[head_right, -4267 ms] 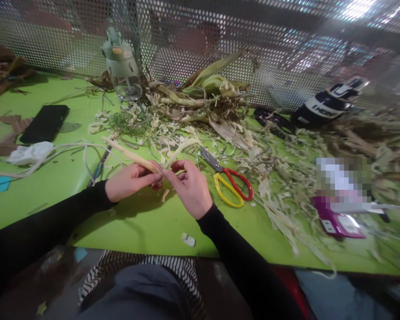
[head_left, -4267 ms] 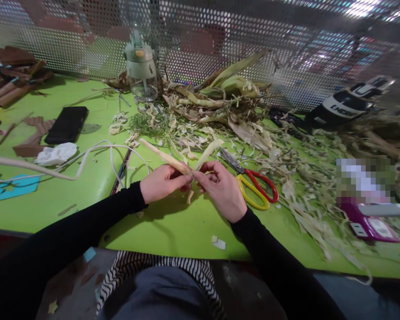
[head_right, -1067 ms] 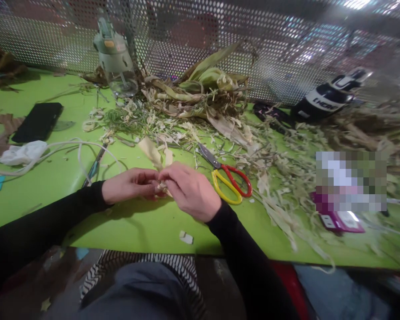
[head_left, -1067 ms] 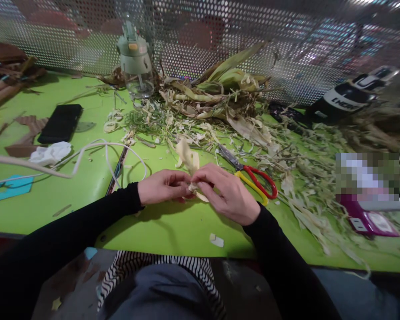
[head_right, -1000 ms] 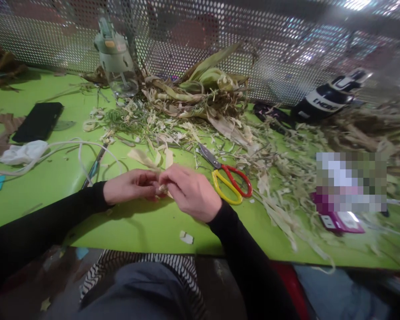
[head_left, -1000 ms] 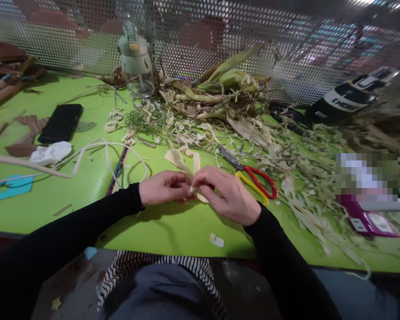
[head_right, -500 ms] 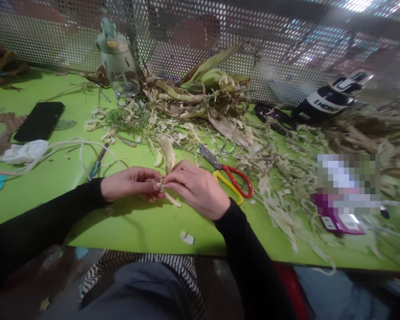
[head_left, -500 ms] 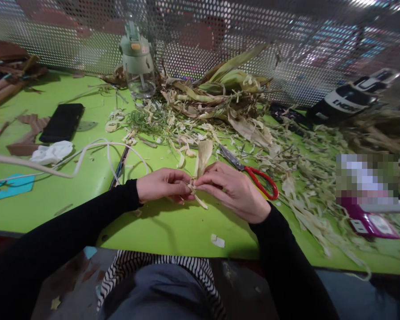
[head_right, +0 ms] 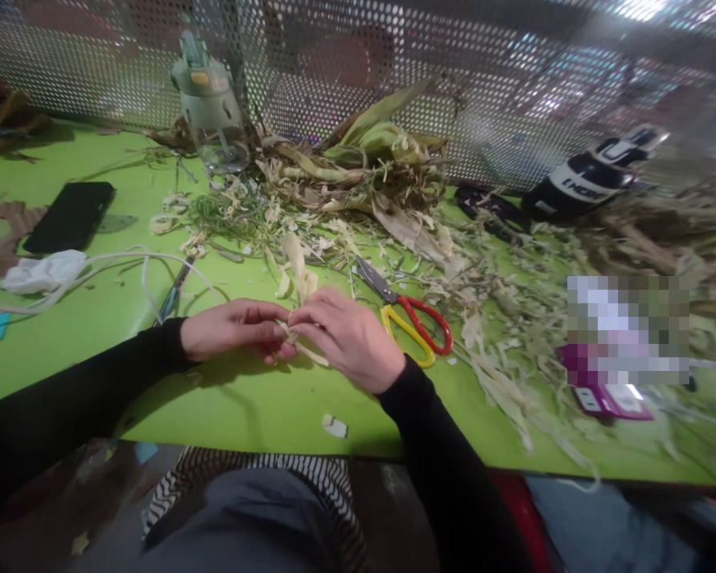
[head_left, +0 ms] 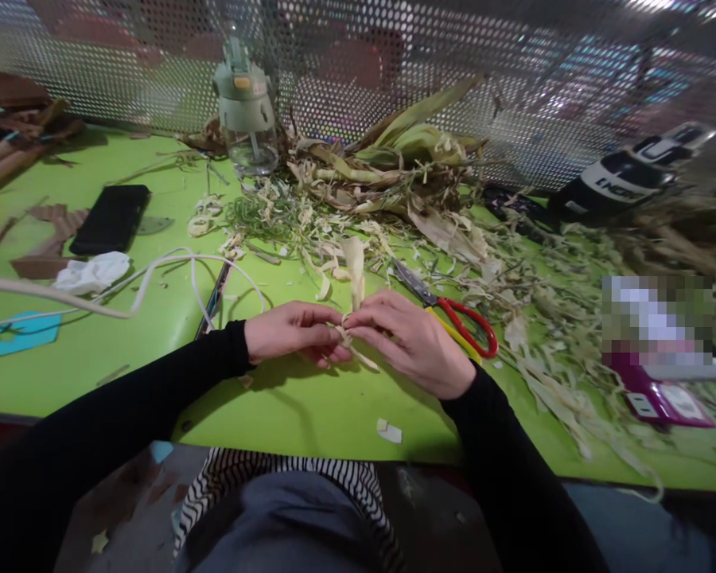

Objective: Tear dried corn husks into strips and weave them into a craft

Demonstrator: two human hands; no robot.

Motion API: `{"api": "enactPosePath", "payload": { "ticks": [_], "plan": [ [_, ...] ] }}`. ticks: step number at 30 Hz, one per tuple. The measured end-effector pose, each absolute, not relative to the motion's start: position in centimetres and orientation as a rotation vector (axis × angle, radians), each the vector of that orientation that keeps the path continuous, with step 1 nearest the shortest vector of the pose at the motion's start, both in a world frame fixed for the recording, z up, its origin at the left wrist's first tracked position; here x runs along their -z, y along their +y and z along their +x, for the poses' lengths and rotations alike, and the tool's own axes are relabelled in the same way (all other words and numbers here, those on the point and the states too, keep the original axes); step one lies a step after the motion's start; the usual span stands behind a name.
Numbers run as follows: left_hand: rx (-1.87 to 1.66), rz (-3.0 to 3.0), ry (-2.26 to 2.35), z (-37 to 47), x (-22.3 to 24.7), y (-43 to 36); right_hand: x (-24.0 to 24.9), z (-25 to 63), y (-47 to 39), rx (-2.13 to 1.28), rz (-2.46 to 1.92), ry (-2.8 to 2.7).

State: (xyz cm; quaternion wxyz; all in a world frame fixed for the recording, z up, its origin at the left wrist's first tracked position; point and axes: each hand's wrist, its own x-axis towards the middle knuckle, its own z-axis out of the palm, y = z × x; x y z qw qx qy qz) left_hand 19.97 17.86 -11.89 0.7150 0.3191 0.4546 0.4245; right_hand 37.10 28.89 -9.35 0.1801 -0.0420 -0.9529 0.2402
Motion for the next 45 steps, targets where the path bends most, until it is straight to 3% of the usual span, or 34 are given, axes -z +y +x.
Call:
{"api": "enactPosePath", "payload": {
  "ticks": [8, 15, 28, 40, 45],
  "plan": [
    [-0.912, 0.768, 0.934, 19.9, 12.6, 17.8, 9.1, 37.2, 29.4, -0.918, 0.048, -2.692],
    [-0.988, 0.685, 0.922, 20.1, 12.0, 18.0, 9.4, 36.9, 28.4, -0.706, -0.047, -2.693],
    [-1.011, 0.689, 1.025, 20.4, 11.7, 17.9, 9.6, 36.9, 28.9, -0.705, -0.248, -2.478],
    [-1.36, 0.562, 0.93, 20.6, 12.7, 18.3, 10.3, 36.7, 27.9, -0.526, -0.192, -2.403],
    [-1.513, 0.628, 0.913, 20.5, 12.7, 18.7, 10.4, 36.7, 27.8, -0.438, -0.366, -2.19]
  ]
}}
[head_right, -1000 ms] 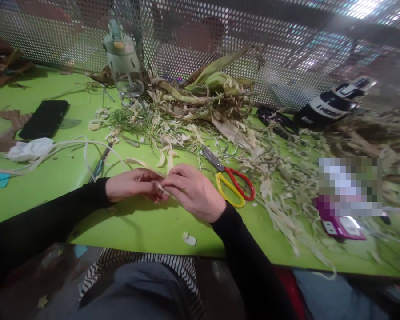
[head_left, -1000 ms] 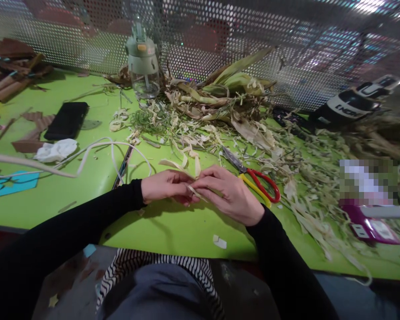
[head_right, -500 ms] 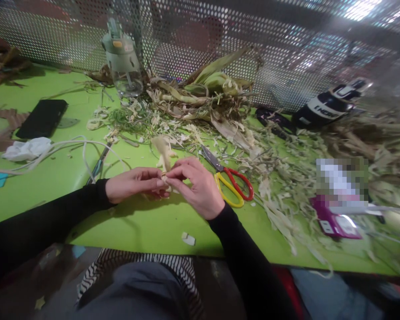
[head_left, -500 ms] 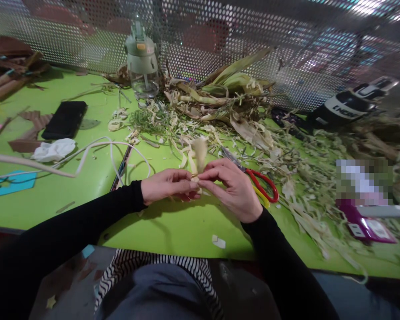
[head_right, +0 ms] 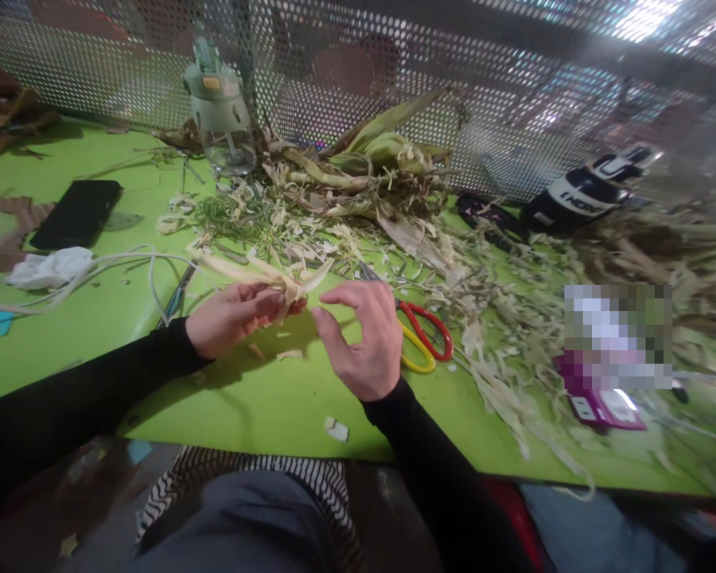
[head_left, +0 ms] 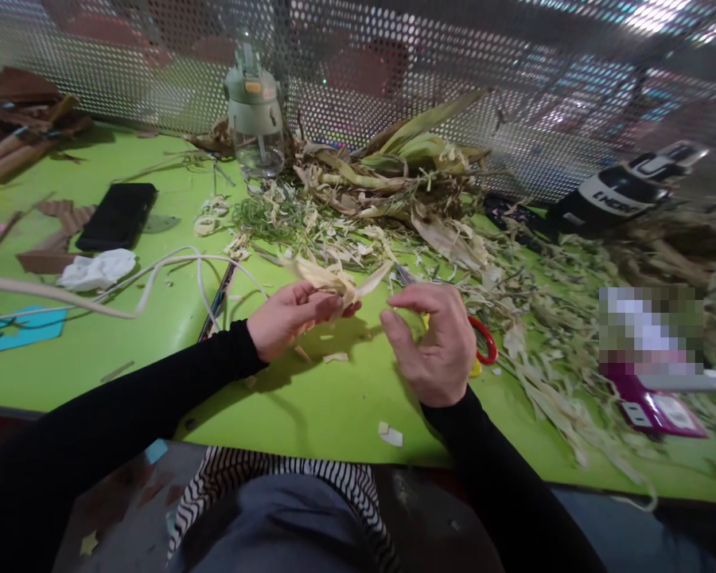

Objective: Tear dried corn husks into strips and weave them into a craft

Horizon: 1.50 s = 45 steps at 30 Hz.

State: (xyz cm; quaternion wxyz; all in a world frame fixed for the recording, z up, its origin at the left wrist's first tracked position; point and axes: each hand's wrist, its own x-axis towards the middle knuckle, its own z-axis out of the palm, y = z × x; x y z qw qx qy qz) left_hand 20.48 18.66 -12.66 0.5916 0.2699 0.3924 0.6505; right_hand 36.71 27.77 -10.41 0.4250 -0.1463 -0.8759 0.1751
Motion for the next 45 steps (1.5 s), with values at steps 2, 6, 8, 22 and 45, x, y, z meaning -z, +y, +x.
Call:
{"api": "enactPosePath", "payload": {
  "ticks": [2, 6, 8, 22, 45],
  "plan": [
    [-1.552, 0.599, 0.923, 20.6, 12.7, 18.7, 10.8, 36.4, 27.5, -0.553, -0.473, -2.308],
    [-1.555, 0.586, 0.933, 21.1, 12.8, 18.7, 11.6, 35.6, 27.0, -0.881, -0.578, -2.487],
    [-1.555, 0.616, 0.902, 21.2, 12.7, 18.7, 11.8, 35.5, 26.7, -0.937, -0.593, -2.451],
    [-1.546, 0.823, 1.013, 20.1, 11.4, 18.0, 10.8, 36.3, 27.7, -1.217, -0.712, -2.471],
    [-0.994, 1.364, 1.311, 22.2, 11.0, 16.8, 9.9, 36.3, 27.5, -1.492, -0.645, -2.11]
  ]
}}
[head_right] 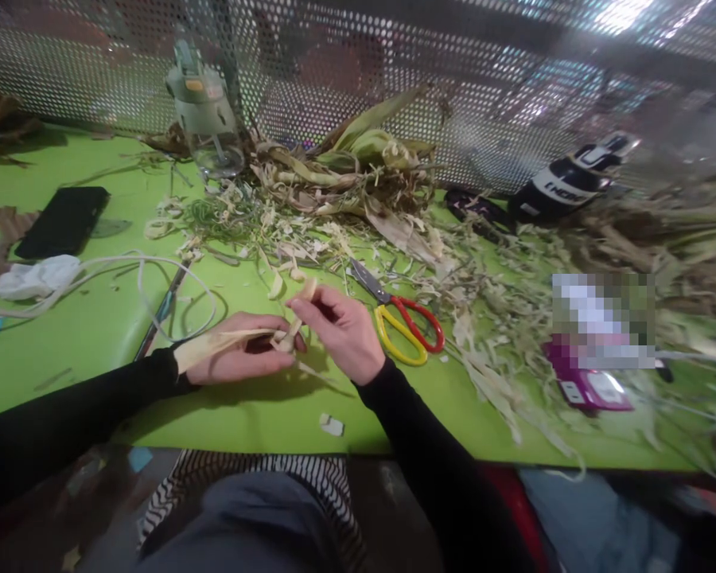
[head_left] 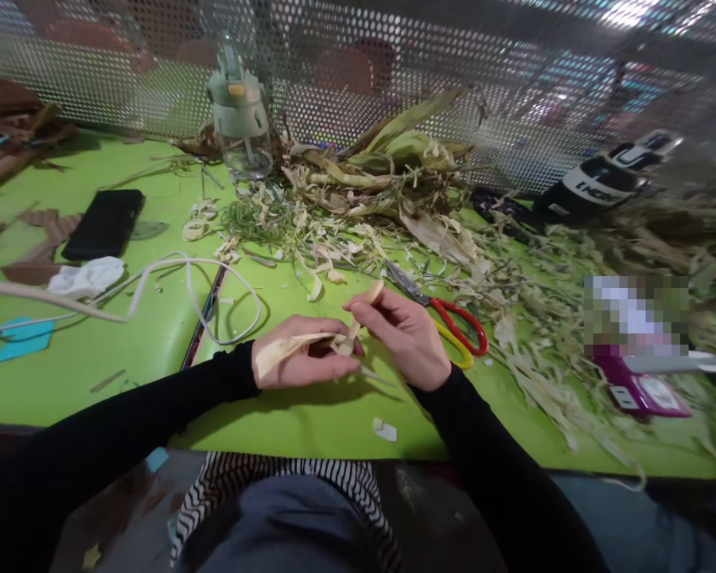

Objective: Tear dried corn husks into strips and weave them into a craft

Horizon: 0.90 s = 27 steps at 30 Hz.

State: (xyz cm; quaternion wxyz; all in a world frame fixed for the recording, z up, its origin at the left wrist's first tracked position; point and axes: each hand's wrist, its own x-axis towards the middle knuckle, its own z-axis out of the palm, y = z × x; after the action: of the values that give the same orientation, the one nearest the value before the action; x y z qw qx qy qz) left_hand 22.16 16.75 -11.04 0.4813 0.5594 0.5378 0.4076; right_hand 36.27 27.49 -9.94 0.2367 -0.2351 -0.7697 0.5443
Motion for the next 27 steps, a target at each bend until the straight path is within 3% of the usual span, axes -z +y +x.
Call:
{"api": "enactPosePath", "payload": {
  "ticks": [5, 12, 18, 23, 27],
  "plan": [
    [-0.883, 1.664, 1.408, 22.6, 10.1, 16.1, 10.2, 36.2, 27.8, -1.427, -0.795, -1.982],
    [-1.081, 1.588, 1.562, 22.3, 10.4, 16.2, 9.3, 37.1, 28.6, -1.638, -0.69, -2.28],
    [-1.216, 1.263, 1.501, 21.1, 10.4, 16.6, 9.0, 37.1, 28.3, -1.328, -0.631, -2.507],
    [-1.274, 1.235, 1.461, 19.7, 10.1, 16.7, 8.6, 37.5, 28.6, -1.278, -0.466, -2.631],
    [-1.135, 1.318, 1.421, 19.5, 10.6, 17.2, 8.7, 37.2, 28.6, -0.973, -0.436, -2.528]
  ]
}}
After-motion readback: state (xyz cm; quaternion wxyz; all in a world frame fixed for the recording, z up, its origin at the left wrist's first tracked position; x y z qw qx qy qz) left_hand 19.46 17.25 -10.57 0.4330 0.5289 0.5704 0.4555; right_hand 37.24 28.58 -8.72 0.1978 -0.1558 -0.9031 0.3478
